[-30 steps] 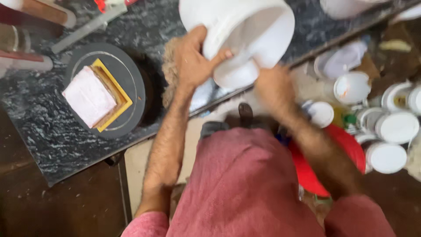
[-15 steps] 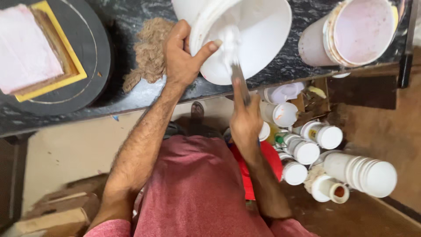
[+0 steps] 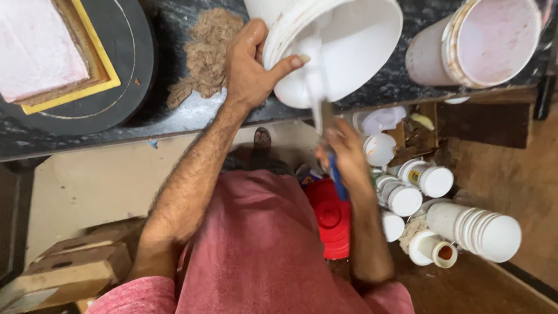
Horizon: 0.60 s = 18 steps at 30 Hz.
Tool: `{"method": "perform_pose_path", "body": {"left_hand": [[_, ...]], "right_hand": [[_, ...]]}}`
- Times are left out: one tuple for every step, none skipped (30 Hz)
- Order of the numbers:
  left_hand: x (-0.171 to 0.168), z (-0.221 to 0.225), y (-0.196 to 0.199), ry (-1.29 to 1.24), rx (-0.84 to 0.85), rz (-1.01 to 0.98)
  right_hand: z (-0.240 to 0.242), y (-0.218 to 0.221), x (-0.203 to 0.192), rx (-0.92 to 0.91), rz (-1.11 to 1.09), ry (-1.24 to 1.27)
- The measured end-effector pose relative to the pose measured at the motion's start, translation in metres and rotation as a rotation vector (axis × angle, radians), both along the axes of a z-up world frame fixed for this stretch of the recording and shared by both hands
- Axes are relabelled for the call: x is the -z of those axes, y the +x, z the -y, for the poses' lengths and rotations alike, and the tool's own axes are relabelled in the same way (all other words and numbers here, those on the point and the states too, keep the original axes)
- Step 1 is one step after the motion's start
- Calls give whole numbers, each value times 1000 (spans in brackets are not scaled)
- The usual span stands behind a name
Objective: The person frosts a square cake by applying white icing with a spatula, smoothing the top and sides, and using a scraper to create a clean finish.
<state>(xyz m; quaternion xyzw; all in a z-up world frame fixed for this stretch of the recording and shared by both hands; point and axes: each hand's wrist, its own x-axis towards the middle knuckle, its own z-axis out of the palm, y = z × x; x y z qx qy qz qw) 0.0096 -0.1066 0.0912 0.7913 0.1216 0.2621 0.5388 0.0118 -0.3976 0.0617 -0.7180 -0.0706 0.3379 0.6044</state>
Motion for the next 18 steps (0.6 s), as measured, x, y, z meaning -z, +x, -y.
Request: {"method": "perform_pose_path", "body": {"left_hand": [[0, -1, 2, 67, -11, 1], [-1, -2, 0, 73, 0, -5], [-4, -7, 1, 141, 44, 33], [-7, -13, 4, 209, 88, 70], [-8, -16, 2, 205, 92, 55], [-9, -21, 3, 202, 145, 50], [-11, -25, 5, 201, 200, 49], [-13, -24, 8, 199, 207, 38], [-16, -24, 13, 290, 267, 22], [-20, -25, 17, 381, 327, 6], [-23, -25, 20, 380, 343, 2], [-25, -27, 21, 446, 403, 37], [-26, -24, 23, 508, 447, 81], [-26, -18, 25, 504, 446, 86], [-26, -16, 27, 493, 432, 69], [-27, -15, 29, 482, 417, 51], [-27, -13, 29, 482, 423, 57], [-27, -11, 28, 459, 383, 11]], "right_hand": [[-14, -3, 17, 24, -302, 203], [-7, -16, 20, 35, -307, 210], [3, -33, 17, -14, -315, 165], [11, -45, 13, -64, -322, 120], [26, -57, 4, -24, -397, 5], [41, -62, -7, 16, -469, -113], [57, -56, -20, -9, -446, -227], [66, -50, -34, -36, -423, -340], [68, -40, -47, -121, -177, -413], [71, -22, -61, -201, 71, -482], [64, -9, -67, -227, 466, -576], [52, 2, -64, -255, 862, -660], [30, 17, -52, -307, 918, -768], [9, 31, -37, -359, 973, -876], [-12, 40, -22, -403, 858, -665], [-28, 40, -9, -440, 740, -455], [-32, 26, -2, -355, 589, -323], [-30, 9, 1, -270, 438, -191]]}}
